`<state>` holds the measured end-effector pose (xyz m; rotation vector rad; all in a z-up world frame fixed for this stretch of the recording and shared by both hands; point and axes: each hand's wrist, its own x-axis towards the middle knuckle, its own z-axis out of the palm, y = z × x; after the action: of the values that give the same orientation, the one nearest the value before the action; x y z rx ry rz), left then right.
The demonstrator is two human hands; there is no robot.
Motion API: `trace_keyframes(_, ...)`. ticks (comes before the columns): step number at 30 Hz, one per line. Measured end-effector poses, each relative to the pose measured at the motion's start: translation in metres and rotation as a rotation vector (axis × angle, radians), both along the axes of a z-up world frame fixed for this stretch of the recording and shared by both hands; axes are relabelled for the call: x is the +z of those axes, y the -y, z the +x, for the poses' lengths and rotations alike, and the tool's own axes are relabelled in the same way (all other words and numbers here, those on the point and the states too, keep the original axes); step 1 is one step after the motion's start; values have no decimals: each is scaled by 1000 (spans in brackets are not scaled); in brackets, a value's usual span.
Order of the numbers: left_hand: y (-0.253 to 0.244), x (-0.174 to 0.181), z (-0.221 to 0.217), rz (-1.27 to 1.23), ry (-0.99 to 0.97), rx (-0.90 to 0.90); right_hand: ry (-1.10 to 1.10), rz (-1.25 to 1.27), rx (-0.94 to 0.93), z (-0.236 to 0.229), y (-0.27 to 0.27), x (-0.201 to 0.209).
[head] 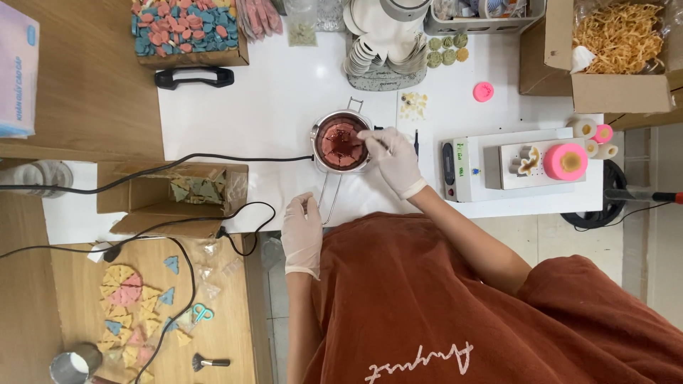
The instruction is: Melting craft wax using a pot and heat gun, then preparing molds to create small decorative wax objects.
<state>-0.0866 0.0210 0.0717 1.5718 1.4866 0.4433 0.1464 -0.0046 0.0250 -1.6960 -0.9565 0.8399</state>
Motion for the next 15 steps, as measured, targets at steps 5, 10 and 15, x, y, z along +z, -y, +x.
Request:
trace_keyframes(5,4,1,0,-27,-24,24,65,72,-2,8,-4,21)
trace_keyframes(10,9,-4,1,0,-60,12,274,7,92,5,-5,26)
trace_keyframes(15,12,-2,-1,10,-54,33,215,-32,65,1,-6,32)
